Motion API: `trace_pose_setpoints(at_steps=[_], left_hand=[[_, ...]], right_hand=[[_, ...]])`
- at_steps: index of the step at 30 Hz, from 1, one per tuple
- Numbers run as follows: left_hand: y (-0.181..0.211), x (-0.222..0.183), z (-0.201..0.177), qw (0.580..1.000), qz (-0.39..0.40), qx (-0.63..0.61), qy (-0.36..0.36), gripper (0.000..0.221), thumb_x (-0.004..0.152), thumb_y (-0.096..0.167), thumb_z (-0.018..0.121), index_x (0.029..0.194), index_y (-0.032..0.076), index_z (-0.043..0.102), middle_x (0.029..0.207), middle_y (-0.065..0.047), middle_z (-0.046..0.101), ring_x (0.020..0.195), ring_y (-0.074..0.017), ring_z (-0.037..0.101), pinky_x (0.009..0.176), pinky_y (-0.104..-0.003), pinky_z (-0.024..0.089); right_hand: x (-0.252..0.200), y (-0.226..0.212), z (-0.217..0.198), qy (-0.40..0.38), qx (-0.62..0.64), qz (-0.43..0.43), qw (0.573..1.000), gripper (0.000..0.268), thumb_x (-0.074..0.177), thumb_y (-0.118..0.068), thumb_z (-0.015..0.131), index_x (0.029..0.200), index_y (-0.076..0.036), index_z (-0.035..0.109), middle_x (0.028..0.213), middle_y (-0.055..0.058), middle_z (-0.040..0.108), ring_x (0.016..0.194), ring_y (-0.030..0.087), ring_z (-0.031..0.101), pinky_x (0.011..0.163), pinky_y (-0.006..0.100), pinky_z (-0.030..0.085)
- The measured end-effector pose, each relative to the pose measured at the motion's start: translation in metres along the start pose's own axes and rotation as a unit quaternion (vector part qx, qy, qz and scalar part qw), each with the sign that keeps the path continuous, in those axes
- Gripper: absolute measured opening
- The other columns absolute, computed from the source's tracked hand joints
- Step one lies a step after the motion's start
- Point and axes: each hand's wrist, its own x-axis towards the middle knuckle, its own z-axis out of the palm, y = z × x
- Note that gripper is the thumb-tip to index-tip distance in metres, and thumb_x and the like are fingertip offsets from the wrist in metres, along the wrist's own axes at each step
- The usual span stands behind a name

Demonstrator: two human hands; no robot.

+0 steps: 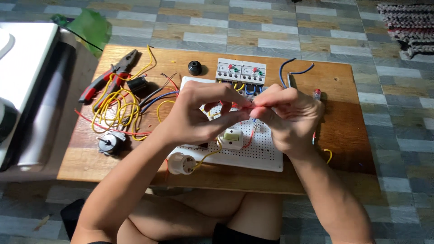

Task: Wiring electrical components on a mounting board using screwdrivers and manual wire placement.

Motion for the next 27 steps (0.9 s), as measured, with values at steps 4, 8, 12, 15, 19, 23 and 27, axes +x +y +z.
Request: trace_pose_setpoints(at_steps=[4, 8, 12, 15, 19, 23, 27], left_hand=[[-0.007, -0.009, 0.001, 0.999, -0.045, -0.012, 0.023, 0.008, 0.087, -0.003, 0.078, 0.091, 0.002, 0.075, 0.078, -0.002, 0.071, 0.062, -0.0085, 0.049, 0.057, -0.021, 0.036], [-0.015, -0.019, 0.006, 0.994, -0.084, -0.048, 0.06, 0.004, 0.088, -0.001, 0.077, 0.092, -0.001, 0.075, 0.074, -0.002, 0.069, 0.06, -0.0069, 0.047, 0.055, -0.02, 0.035], [-0.021, -0.027, 0.007, 0.989, -0.101, -0.073, 0.08, 0.005, 0.09, -0.001, 0.075, 0.095, -0.002, 0.075, 0.077, -0.003, 0.071, 0.061, -0.0056, 0.051, 0.055, -0.018, 0.037], [-0.021, -0.026, 0.008, 0.988, -0.098, -0.087, 0.087, 0.004, 0.091, -0.001, 0.075, 0.095, -0.001, 0.075, 0.077, -0.003, 0.07, 0.06, -0.005, 0.049, 0.053, -0.019, 0.036], [-0.023, -0.025, 0.006, 0.991, -0.087, -0.064, 0.083, 0.004, 0.088, -0.001, 0.077, 0.086, -0.001, 0.074, 0.071, -0.001, 0.065, 0.057, -0.0056, 0.043, 0.052, -0.02, 0.032], [-0.028, -0.026, 0.007, 0.989, -0.099, -0.092, 0.066, 0.006, 0.088, -0.002, 0.076, 0.085, -0.003, 0.072, 0.072, -0.002, 0.064, 0.058, -0.0054, 0.045, 0.052, -0.019, 0.035], [-0.029, -0.026, 0.007, 0.986, -0.116, -0.101, 0.061, 0.009, 0.091, -0.001, 0.076, 0.084, -0.002, 0.071, 0.07, -0.002, 0.064, 0.057, -0.0045, 0.047, 0.051, -0.018, 0.035]], right_hand=[[-0.001, -0.001, 0.0, -0.023, -0.008, 0.02, 1.0, 0.025, 0.08, -0.002, 0.084, 0.095, -0.009, 0.066, 0.09, 0.006, 0.071, 0.081, 0.012, 0.063, 0.076, 0.024, 0.052], [-0.001, 0.002, -0.001, -0.04, -0.02, 0.008, 0.999, 0.024, 0.082, -0.001, 0.083, 0.099, -0.007, 0.067, 0.092, 0.008, 0.072, 0.081, 0.012, 0.066, 0.075, 0.022, 0.057], [-0.002, 0.0, -0.001, -0.047, -0.065, 0.008, 0.997, 0.017, 0.086, 0.005, 0.074, 0.1, 0.0, 0.065, 0.094, 0.014, 0.072, 0.08, 0.015, 0.064, 0.076, 0.022, 0.056], [0.0, -0.001, -0.002, -0.044, -0.116, 0.013, 0.992, 0.015, 0.089, 0.005, 0.072, 0.101, 0.001, 0.065, 0.093, 0.014, 0.071, 0.075, 0.014, 0.058, 0.073, 0.022, 0.048], [0.005, -0.008, 0.003, -0.052, -0.181, 0.014, 0.982, 0.009, 0.09, 0.009, 0.069, 0.096, 0.006, 0.064, 0.089, 0.015, 0.068, 0.072, 0.016, 0.054, 0.07, 0.024, 0.043], [0.008, -0.008, 0.001, -0.049, -0.226, 0.01, 0.973, 0.009, 0.092, 0.009, 0.074, 0.093, 0.005, 0.065, 0.086, 0.011, 0.067, 0.064, 0.012, 0.043, 0.063, 0.023, 0.033], [0.014, -0.011, -0.006, -0.1, -0.225, -0.017, 0.969, 0.012, 0.088, 0.013, 0.075, 0.095, 0.007, 0.067, 0.09, 0.015, 0.071, 0.067, 0.016, 0.052, 0.065, 0.024, 0.04]])
